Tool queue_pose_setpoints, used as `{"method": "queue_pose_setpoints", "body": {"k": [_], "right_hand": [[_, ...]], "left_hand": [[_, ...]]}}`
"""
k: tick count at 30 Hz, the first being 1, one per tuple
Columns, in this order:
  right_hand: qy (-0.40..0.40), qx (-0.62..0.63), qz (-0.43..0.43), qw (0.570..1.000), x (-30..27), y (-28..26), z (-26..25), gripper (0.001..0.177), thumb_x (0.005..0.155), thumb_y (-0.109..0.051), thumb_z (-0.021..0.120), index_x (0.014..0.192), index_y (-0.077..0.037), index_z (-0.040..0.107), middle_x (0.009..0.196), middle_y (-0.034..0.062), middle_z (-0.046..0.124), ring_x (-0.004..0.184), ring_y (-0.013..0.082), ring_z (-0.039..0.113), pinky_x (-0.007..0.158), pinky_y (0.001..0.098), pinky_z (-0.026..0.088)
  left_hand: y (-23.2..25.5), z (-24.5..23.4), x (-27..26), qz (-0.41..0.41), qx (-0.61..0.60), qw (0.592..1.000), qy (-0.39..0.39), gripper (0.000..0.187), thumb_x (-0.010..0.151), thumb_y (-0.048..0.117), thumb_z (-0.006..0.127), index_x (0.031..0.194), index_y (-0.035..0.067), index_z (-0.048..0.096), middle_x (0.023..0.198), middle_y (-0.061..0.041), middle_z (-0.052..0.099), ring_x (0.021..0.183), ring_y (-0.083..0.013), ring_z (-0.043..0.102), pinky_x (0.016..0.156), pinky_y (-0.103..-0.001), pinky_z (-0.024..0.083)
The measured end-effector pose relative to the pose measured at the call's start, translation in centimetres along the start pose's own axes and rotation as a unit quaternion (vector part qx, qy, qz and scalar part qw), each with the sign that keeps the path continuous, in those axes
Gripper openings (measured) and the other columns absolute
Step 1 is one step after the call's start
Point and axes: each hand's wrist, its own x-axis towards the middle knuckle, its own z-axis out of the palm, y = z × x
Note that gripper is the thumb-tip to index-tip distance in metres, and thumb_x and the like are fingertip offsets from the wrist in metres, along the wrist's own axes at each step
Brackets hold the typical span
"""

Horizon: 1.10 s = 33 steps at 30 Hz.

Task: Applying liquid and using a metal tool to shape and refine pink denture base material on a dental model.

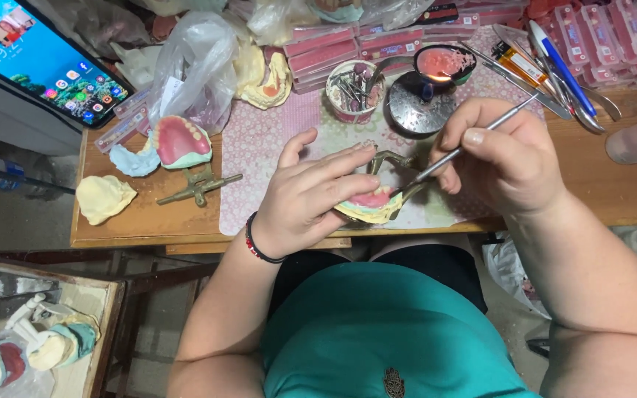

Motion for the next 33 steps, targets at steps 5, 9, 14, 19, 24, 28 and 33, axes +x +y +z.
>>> {"method": "queue_pose_setpoints", "body": {"k": [5,9,14,19,24,28,33], "right_hand": [[-0.016,-0.051,0.014,0.998,0.0,-0.7,-0.5,0.013,0.100,-0.015,0.060,0.101,-0.003,0.060,0.087,0.0202,0.070,0.062,0.0205,0.066,0.061,0.0287,0.057],[-0.005,-0.125,0.010,0.992,-0.1,-1.2,-0.4,0.016,0.098,-0.018,0.060,0.099,-0.003,0.058,0.088,0.0190,0.071,0.060,0.0200,0.066,0.059,0.0284,0.057],[-0.006,-0.126,0.005,0.992,-0.4,-1.2,-0.1,0.016,0.097,-0.018,0.059,0.098,-0.002,0.056,0.088,0.0214,0.069,0.061,0.0218,0.065,0.062,0.0299,0.055],[-0.013,-0.140,-0.019,0.990,-0.6,-1.1,0.0,0.017,0.097,-0.018,0.058,0.095,-0.002,0.055,0.087,0.0234,0.068,0.061,0.0226,0.064,0.061,0.0306,0.055],[-0.015,-0.162,-0.040,0.986,-0.9,-1.6,0.9,0.018,0.096,-0.019,0.058,0.095,-0.002,0.055,0.084,0.0215,0.067,0.061,0.0211,0.064,0.063,0.0299,0.055],[-0.049,-0.213,-0.036,0.975,-0.7,-1.9,1.2,0.017,0.097,-0.017,0.056,0.095,0.000,0.056,0.087,0.0203,0.070,0.062,0.0210,0.067,0.063,0.0288,0.059],[-0.033,-0.196,-0.024,0.980,-0.4,-1.8,0.2,0.017,0.096,-0.016,0.057,0.095,0.000,0.057,0.086,0.0206,0.070,0.060,0.0198,0.066,0.060,0.0274,0.058]], "left_hand": [[0.0,0.1,0.0,0.007,-0.002,1.000,0.009,0.023,0.109,0.019,0.061,0.132,0.018,0.065,0.144,-0.013,0.067,0.128,-0.0281,0.075,0.118,-0.056,0.031],[-0.2,0.1,-0.2,0.009,-0.006,1.000,0.008,0.030,0.107,0.010,0.056,0.134,0.019,0.065,0.146,-0.012,0.066,0.130,-0.0295,0.075,0.120,-0.058,0.030],[-0.1,0.0,-0.2,0.010,-0.015,1.000,0.009,0.031,0.105,0.007,0.057,0.133,0.018,0.066,0.145,-0.012,0.065,0.130,-0.0299,0.074,0.120,-0.058,0.030],[-0.2,0.0,-0.3,0.014,-0.023,1.000,0.003,0.034,0.111,0.024,0.041,0.134,0.019,0.065,0.146,-0.012,0.065,0.132,-0.0313,0.073,0.120,-0.059,0.028],[-0.1,0.1,-0.4,0.011,-0.014,1.000,0.002,0.035,0.105,0.011,0.049,0.135,0.019,0.065,0.148,-0.011,0.064,0.135,-0.0313,0.072,0.122,-0.060,0.028],[-0.1,0.2,-0.4,0.013,-0.014,1.000,0.004,0.045,0.096,-0.002,0.057,0.135,0.019,0.065,0.147,-0.012,0.065,0.134,-0.0330,0.072,0.121,-0.063,0.030],[-0.2,0.2,-0.4,0.014,-0.009,1.000,0.003,0.038,0.103,0.007,0.052,0.136,0.020,0.066,0.148,-0.011,0.063,0.136,-0.0321,0.071,0.122,-0.062,0.029]]}}
